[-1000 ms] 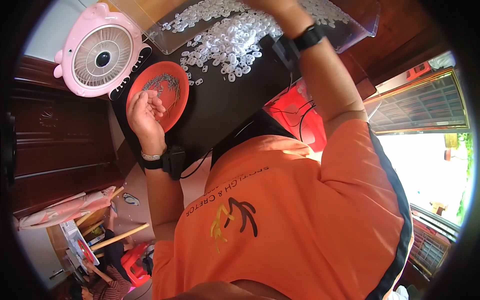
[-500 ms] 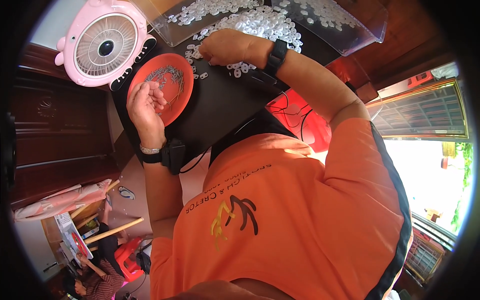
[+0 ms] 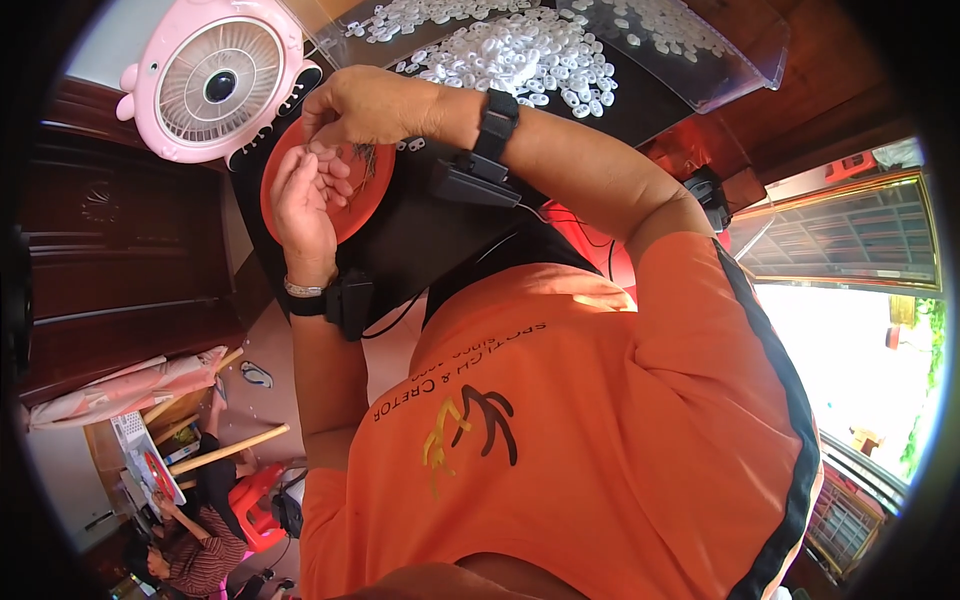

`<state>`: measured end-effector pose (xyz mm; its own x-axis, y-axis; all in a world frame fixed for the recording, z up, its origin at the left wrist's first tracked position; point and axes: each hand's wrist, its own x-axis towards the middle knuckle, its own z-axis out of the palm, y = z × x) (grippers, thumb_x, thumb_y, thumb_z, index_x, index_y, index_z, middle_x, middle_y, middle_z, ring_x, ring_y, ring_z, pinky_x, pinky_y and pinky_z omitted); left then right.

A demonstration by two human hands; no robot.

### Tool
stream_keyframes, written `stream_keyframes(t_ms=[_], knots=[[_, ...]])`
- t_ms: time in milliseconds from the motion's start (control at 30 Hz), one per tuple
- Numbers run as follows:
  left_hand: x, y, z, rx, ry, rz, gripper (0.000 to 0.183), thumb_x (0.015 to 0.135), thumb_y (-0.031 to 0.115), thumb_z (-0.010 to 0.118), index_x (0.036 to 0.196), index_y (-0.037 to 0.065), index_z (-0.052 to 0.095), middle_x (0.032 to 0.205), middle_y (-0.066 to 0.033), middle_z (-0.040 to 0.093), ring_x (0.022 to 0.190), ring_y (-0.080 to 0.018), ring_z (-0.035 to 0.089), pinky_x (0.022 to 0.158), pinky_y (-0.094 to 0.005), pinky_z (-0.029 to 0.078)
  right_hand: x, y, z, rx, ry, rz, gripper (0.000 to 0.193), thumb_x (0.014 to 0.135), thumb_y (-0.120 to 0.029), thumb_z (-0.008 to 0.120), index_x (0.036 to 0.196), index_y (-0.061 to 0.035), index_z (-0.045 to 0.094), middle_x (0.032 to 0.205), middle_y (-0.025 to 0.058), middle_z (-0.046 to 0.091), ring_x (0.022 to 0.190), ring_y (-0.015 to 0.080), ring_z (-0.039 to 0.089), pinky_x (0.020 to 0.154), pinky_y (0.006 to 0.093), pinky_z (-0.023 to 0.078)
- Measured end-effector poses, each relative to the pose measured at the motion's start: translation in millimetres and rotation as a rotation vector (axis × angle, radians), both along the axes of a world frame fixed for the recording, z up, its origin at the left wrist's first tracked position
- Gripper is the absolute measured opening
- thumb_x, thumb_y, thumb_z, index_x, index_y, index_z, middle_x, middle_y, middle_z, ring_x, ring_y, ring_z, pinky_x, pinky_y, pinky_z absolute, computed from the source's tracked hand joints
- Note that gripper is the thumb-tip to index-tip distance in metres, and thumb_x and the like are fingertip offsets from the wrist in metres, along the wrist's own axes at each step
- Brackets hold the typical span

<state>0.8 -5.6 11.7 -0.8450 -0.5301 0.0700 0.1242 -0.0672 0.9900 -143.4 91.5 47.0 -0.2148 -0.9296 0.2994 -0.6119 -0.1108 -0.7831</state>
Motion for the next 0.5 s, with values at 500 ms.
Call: stream_keyframes(t_ms=[500], knots=[[4.6, -18.5, -3.2, 0.158, 0.163, 0.08, 0.014, 0.088, 0.017, 0.05, 0.085, 0.004, 0.054, 0.068, -0.0043, 0.057, 0.055, -0.0117, 0.052, 0.049, -0.0213, 0.035, 7.4, -12.0, 7.7, 0.009, 0.143, -0.008, 0.015, 0.08, -0.013, 0.068, 0.092, -0.0038, 0.068, 0.079, 0.0057, 0.067, 0.075, 0.0126, 0.063, 0.07, 0.0259, 0.049]])
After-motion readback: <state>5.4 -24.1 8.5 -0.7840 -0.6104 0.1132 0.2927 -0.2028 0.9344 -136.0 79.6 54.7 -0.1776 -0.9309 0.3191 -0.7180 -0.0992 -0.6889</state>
